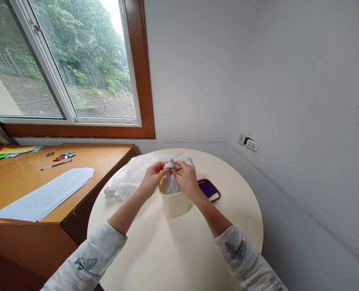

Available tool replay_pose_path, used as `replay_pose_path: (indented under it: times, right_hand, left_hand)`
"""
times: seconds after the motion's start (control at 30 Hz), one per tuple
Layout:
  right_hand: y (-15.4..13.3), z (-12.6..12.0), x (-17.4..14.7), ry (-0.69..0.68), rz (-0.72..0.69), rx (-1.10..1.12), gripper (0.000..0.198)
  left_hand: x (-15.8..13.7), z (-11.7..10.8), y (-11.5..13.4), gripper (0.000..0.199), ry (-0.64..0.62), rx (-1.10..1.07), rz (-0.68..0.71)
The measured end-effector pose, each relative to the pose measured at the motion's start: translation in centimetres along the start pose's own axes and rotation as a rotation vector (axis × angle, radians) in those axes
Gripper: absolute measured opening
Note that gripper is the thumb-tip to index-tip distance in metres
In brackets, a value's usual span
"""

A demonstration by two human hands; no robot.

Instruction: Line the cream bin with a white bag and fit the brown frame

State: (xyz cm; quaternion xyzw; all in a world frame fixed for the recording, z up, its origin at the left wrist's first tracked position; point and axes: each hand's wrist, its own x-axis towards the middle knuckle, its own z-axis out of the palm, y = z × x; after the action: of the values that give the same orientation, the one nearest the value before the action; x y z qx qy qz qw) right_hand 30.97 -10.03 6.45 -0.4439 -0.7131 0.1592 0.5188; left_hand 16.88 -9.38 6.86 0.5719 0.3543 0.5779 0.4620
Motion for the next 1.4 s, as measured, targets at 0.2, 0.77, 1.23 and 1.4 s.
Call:
replay_pose_path:
  times: [0.2,0.77,1.23,1.4]
  right_hand:
    - [-0.3,-0.3,-0.3,0.001,-0.041,0.015,0.023]
    - [-1.6,-0.4,-0.1,-0.054,-0.062,0.022,0.032]
    - [-1.0,-1.6,0.0,-0.158,-0.097,0.232,0.011]
    - [-1.6,-0.5,-0.5,-0.152,-0.039,-0.042,0.027]
  left_hand:
    - [0.7,-0.9,-0.5,0.013,0.098,0.113,0.035]
    - [-0.1,-0.3,0.8,0.02,0.031,-0.167,-0.069]
    - [0.6,-0.4,0.1,0.021,0.083,-0.188,-0.151]
    - [0.5,1.0,-0.8,0.015,0.2,-0.124,-0.054]
